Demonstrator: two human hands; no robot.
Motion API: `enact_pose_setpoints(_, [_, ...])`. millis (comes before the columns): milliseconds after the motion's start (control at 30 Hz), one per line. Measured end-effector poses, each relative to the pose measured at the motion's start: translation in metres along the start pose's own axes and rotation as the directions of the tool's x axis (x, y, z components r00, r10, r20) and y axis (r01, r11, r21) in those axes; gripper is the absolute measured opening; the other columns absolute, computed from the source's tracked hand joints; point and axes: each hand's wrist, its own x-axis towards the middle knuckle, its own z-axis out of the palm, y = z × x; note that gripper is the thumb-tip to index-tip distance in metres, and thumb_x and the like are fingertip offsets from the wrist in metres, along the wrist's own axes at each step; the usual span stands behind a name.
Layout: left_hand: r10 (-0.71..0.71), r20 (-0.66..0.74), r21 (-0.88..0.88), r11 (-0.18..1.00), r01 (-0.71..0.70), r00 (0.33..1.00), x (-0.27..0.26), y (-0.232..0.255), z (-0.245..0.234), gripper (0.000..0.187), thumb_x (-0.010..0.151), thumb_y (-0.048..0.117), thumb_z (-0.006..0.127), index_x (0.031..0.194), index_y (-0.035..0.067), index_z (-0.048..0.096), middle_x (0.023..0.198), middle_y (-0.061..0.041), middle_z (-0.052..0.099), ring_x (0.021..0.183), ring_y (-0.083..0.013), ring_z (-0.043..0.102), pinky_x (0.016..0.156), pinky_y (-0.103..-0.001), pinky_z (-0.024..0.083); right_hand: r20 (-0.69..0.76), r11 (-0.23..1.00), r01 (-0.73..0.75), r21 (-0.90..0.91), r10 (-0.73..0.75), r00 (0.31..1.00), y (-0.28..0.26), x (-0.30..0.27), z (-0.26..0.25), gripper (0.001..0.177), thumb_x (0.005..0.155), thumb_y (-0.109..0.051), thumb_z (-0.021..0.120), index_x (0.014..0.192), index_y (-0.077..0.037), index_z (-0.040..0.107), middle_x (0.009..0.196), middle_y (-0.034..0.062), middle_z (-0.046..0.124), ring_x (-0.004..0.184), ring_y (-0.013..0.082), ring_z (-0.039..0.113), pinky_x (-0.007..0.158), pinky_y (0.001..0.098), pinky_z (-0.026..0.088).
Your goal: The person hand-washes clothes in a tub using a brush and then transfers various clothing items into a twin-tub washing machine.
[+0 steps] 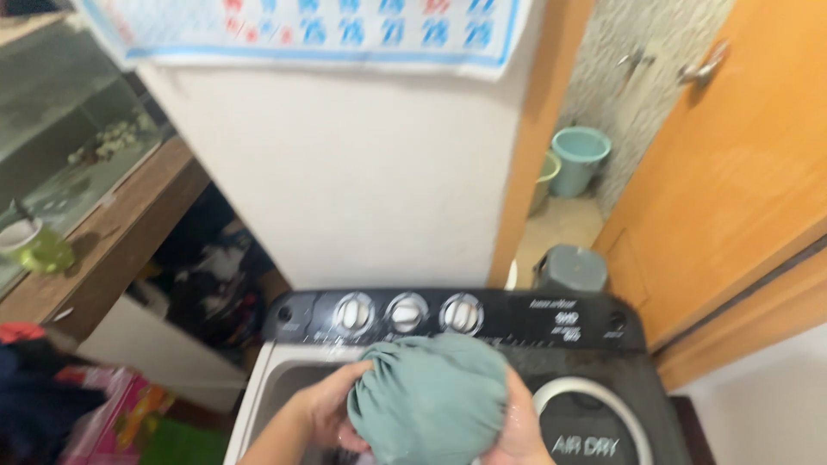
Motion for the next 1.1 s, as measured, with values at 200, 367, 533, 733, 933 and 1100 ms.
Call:
enact_pose_setpoints(200, [0.172, 0.478, -0.136, 0.983, -0.121, 0.861, 0.011, 0.098, 0.139, 0.081, 0.081, 0.081, 0.052, 0.138, 0.024, 0.063, 0.134, -0.015, 0.068, 0.098, -0.0457, 0.068, 0.077, -0.051, 0.055, -0.258, 0.914, 0.030, 0.406, 0.082, 0.963, -0.107, 0.009, -0.069, 0.050, 0.083, -0.041, 0.059, 0.122, -0.012, 0.069, 0.120, 0.0094, 0.070, 0.111, 0.0275, 0.064, 0.096, 0.0484, 0.051])
enact_pose_setpoints(367, [0.251, 0.291, -0.302, 0.940, -0.160, 0.923, 0.064, 0.180, 0.251, 0.088, 0.086, 0.082, 0.051, 0.146, 0.018, 0.059, 0.143, -0.013, 0.059, 0.117, -0.0409, 0.055, 0.093, -0.053, 0.049, -0.387, 0.780, 0.374, 0.502, -0.185, 0.903, -0.190, 0.023, -0.106, 0.060, 0.086, -0.050, 0.047, 0.132, -0.016, 0.066, 0.135, 0.0070, 0.067, 0.125, 0.0294, 0.061, 0.103, 0.0516, 0.048])
enact_pose_setpoints(533, [0.681, 0.134, -0.196, 0.730, -0.655, 0.720, 0.084, 0.248, 0.294, 0.068, 0.100, 0.050, 0.049, 0.150, 0.005, 0.052, 0.157, -0.009, 0.053, 0.139, -0.0236, 0.046, 0.115, -0.040, 0.028, -0.208, 0.658, 0.493, 0.570, -0.465, 0.861, -0.249, 0.143, -0.108, 0.066, 0.094, -0.058, 0.039, 0.143, -0.018, 0.059, 0.149, 0.0056, 0.060, 0.139, 0.0309, 0.055, 0.113, 0.0540, 0.045])
enact_pose_setpoints(733, [0.723, 0.027, 0.064, 0.688, -0.723, 0.690, 0.022, 0.234, 0.277, 0.057, 0.094, 0.028, 0.051, 0.150, 0.016, 0.053, 0.145, 0.000, 0.059, 0.130, -0.0134, 0.049, 0.111, -0.037, 0.032, -0.256, 0.995, -0.067, -0.068, 0.047, 0.965, -0.300, 0.261, -0.030, 0.086, 0.097, -0.076, 0.032, 0.156, -0.014, 0.029, 0.158, 0.0201, 0.033, 0.135, 0.0573, 0.039, 0.112, 0.0698, 0.034])
enact_pose_setpoints(933, [0.684, -0.254, 0.243, 0.729, -0.639, 0.684, -0.007, 0.090, 0.123, 0.043, 0.092, 0.017, 0.058, 0.131, 0.009, 0.073, 0.114, -0.003, 0.076, 0.101, -0.0101, 0.062, 0.089, -0.022, 0.046, -0.200, 0.779, 0.579, -0.240, -0.624, 0.756, -0.210, 0.118, -0.022, 0.043, 0.109, -0.046, 0.046, 0.139, -0.016, 0.051, 0.128, 0.0070, 0.058, 0.098, 0.0189, 0.062, 0.081, 0.0381, 0.051])
enact_pose_setpoints(1100, [0.516, -0.491, 0.127, 0.840, -0.528, 0.702, 0.018, -0.053, -0.002, 0.044, 0.083, 0.005, 0.060, 0.124, 0.005, 0.076, 0.109, -0.005, 0.078, 0.092, -0.0152, 0.064, 0.081, -0.026, 0.049, -0.111, 0.844, -0.369, -0.389, 0.355, 0.928, 0.011, 0.056, -0.007, 0.024, 0.092, -0.021, 0.063, 0.112, -0.008, 0.067, 0.091, 0.0096, 0.073, 0.073, 0.0242, 0.069, 0.061, 0.0382, 0.055])
